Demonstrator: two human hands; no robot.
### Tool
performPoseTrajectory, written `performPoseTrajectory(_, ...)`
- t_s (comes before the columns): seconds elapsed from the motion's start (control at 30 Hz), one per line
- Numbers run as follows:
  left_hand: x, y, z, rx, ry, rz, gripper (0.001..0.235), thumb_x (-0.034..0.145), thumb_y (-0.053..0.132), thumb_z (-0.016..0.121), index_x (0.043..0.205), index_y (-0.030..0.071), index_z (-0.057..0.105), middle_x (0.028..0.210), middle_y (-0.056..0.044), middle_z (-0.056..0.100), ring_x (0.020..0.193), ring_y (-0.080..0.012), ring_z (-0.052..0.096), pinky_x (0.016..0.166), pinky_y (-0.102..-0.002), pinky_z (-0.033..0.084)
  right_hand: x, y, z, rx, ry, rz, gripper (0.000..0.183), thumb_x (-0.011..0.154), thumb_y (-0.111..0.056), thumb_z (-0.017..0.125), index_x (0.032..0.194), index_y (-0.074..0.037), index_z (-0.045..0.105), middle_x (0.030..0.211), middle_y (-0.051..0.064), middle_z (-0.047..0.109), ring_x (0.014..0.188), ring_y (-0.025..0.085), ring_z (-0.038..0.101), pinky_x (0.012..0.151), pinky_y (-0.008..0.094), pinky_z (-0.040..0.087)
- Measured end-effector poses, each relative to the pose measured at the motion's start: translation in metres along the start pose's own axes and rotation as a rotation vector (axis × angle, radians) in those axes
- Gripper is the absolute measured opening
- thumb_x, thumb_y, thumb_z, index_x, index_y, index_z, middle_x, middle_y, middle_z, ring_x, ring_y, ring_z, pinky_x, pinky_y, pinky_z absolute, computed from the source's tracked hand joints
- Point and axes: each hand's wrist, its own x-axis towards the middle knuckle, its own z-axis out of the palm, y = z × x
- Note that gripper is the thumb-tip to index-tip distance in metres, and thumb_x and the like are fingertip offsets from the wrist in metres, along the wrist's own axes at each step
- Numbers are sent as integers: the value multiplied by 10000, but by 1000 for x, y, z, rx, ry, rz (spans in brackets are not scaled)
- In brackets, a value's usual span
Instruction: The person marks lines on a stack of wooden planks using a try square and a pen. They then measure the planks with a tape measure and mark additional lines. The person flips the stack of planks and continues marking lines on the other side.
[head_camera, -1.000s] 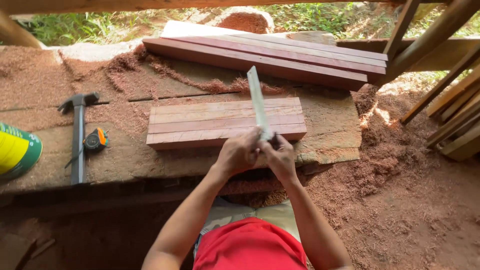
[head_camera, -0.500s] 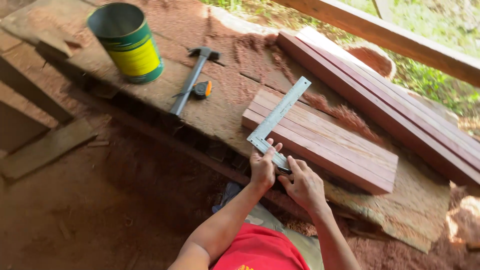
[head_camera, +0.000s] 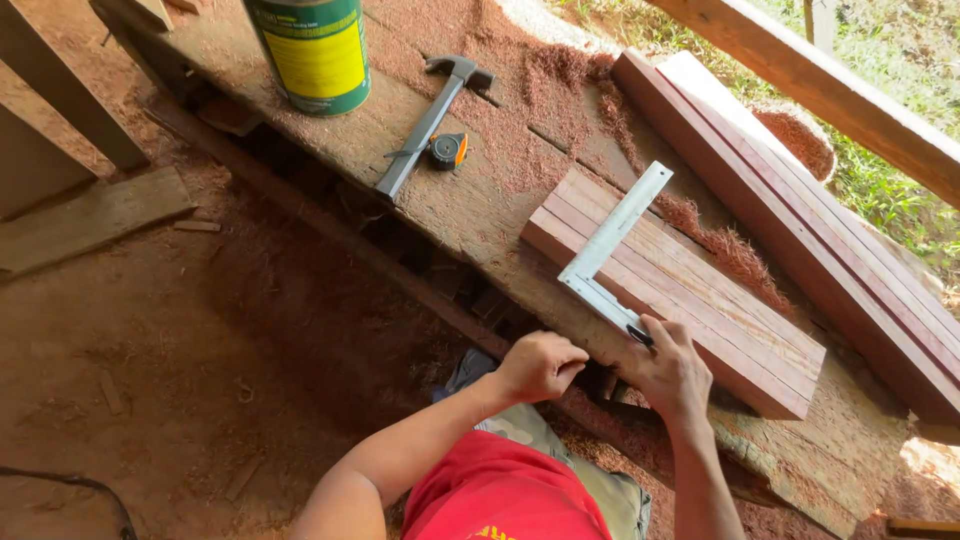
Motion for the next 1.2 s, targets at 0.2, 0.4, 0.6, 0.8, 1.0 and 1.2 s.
performPoseTrajectory(0.2, 55, 33, -5, 724, 100, 502, 469, 865, 198, 749, 1301, 69, 631, 1341, -133, 607, 1375, -304, 489, 1179, -477, 374, 1, 19, 7, -31, 55, 52, 468, 908, -368, 747, 1345, -210, 692, 1243, 27, 658, 883, 262, 718, 775, 449, 573)
performPoseTrajectory(0.4, 142, -17, 27, 1214, -68, 439, 727, 948, 272, 688, 1544, 36, 345, 1618, -198, 322, 1537, -351, 235, 1266, -539, 173, 10, 15, 12, -46, 65, -28, 457, 865, -409, 781, 1272, -214, 707, 1319, -3, 636, 855, 218, 715, 683, 362, 592)
performPoseTrajectory(0.6, 144, 69, -13, 1323, -416, 169, 947, 871, 425, 722, 1613, 98, 234, 1680, -184, 174, 1555, -357, 126, 1250, -513, 87, 16, 12, 11, -151, 199, -156, 491, 810, -296, 811, 1280, -186, 720, 1396, 14, 626, 893, 223, 727, 711, 375, 577)
performPoseTrajectory(0.8, 162, 24, 8, 1263, -353, 161, 753, 946, 417, 643, 1594, 231, 307, 1673, -112, 237, 1550, -390, 167, 1255, -547, 110, 21, 22, 16, -125, 185, -173, 475, 837, -234, 769, 1306, -189, 712, 1414, -40, 654, 947, 207, 735, 806, 378, 595)
performPoseTrajectory(1.0, 154, 38, 1, 1193, -268, 181, 597, 977, 399, 600, 1542, 314, 426, 1641, -126, 331, 1529, -396, 258, 1247, -553, 156, 22, 9, -1, -2, 70, -57, 474, 868, -297, 766, 1312, -147, 693, 1401, -18, 646, 804, 234, 747, 741, 413, 574)
performPoseTrajectory(1.2, 151, 49, -4, 1203, -317, 151, 670, 932, 368, 650, 1552, 296, 406, 1637, -131, 324, 1529, -374, 251, 1251, -545, 151, 22, 23, 4, 72, 118, -94, 413, 888, -292, 766, 1268, -137, 725, 1382, 7, 669, 789, 210, 753, 720, 371, 571)
